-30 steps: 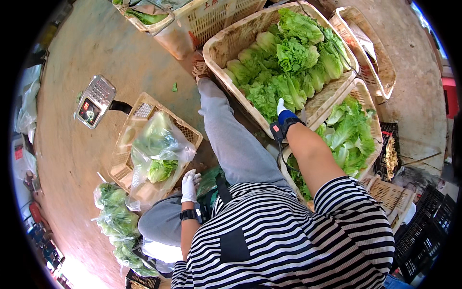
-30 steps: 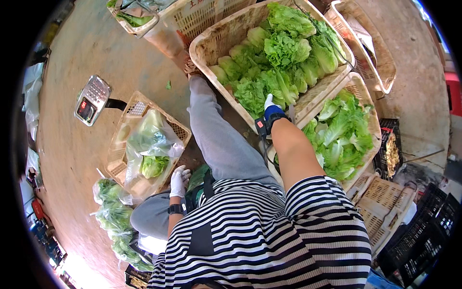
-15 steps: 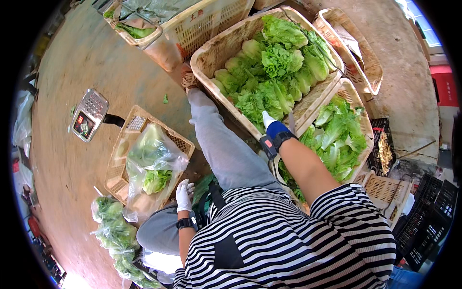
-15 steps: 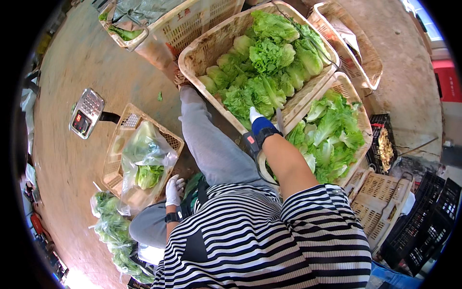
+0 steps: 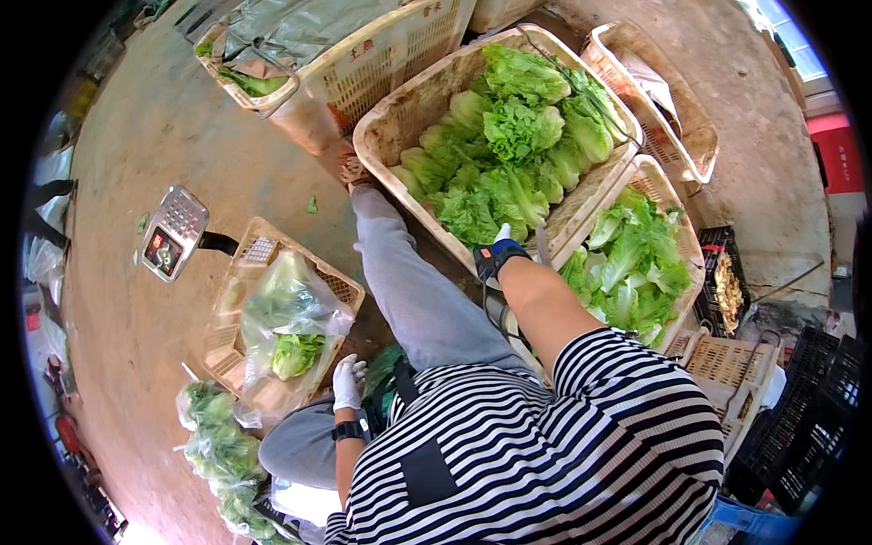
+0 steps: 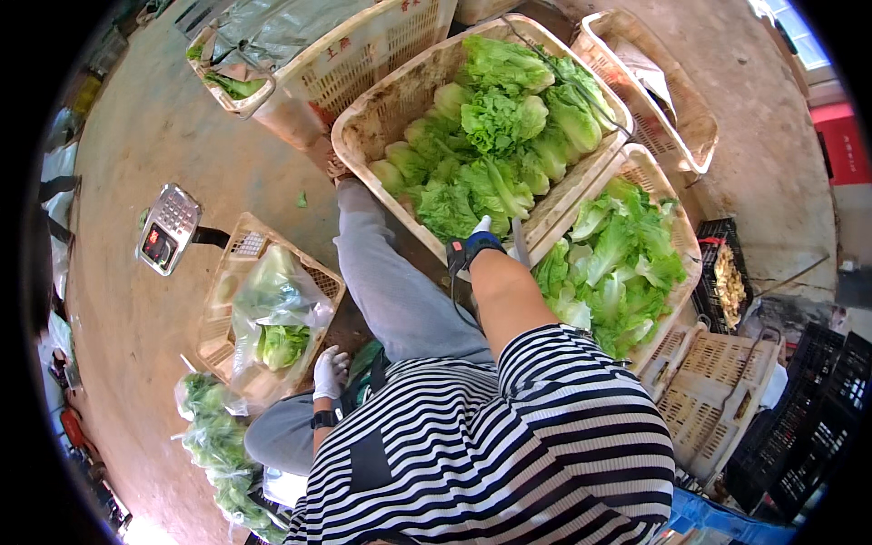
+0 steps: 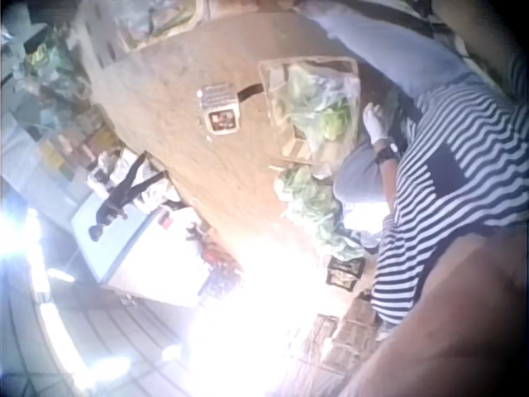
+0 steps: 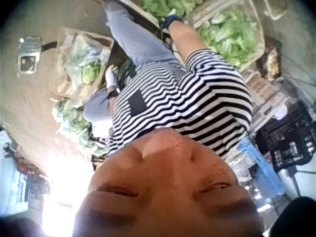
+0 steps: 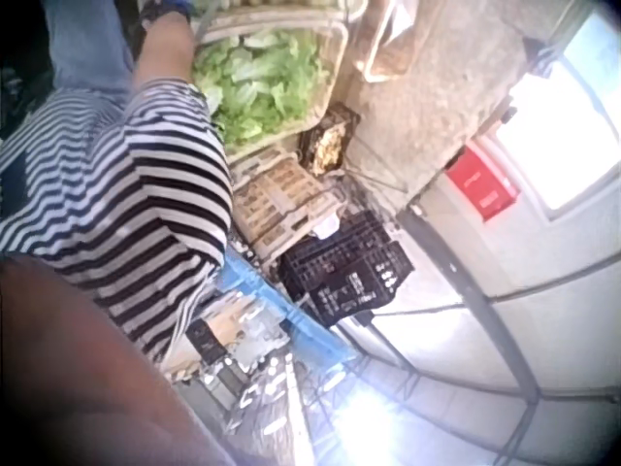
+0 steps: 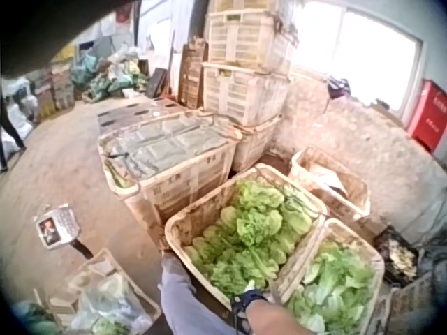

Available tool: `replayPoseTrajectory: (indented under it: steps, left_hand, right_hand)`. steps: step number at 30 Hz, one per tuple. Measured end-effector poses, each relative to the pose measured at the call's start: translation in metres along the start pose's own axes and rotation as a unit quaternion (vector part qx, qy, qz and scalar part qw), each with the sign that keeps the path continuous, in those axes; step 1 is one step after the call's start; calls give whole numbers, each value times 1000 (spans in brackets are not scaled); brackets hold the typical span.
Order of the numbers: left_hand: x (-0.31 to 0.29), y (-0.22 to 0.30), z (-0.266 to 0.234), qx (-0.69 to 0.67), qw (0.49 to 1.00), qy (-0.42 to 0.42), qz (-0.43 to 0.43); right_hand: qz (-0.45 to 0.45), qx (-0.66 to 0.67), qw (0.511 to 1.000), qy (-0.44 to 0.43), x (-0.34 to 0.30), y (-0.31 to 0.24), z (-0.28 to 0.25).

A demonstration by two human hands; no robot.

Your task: The person trims the stalks of lettuce heads using a knife, weighs the trimmed lettuce in a plastic bag on a digital scale, and place them into crates.

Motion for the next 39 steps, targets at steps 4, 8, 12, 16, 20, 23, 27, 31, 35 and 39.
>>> replayPoseTrajectory:
  steps: [4,8,12,16,20,23,27,31,35,39]
  left_hand:
    - [-10,8,0,-16,999,27,16]
    - [-12,11,8,0,1000,16,12]
    - [-15,12,11,-12,1000,22,4]
    - [-9,8,9,-31,999,6,19]
    - [-5,11,8,-18,1000,-8,19]
    - [-10,17,12,-25,999,14,17]
    - [-9,10,12,-25,1000,10,1]
    - [-9,12,7,-47,999,17,7]
    - [-13,15,8,-49,998,32,6]
    - [-13,13,5,-50,998,19,18]
  right_hand:
    - [48,190,979,-63,-47,20,13]
    - [171,-95,975,-102,-21,21,12]
    - [78,285,951,-96,-56,-2,15]
    - [-139,225,890,-371,-163,-88,40]
    - [-270,189,893,-306,-170,-134,10]
    - [-115,236,949,-176,-79,-77,1]
    - [-58,29,991,120,-4,-26,-8]
    - [-70,-174,930,317,-6,-30,-3]
    - [-83,-140,931,326,-18,-30,-1]
    - [-73,-116,949,283,-19,-35,-10]
Point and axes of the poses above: each hand's wrist, its own x-axis towards the middle knuckle, its own z-axis out of the palm, y = z × x, the point moved 7 cm from there along x, towards the middle knuckle, and after that the axes turned 8 degrees about z, right-handed, at the moved point
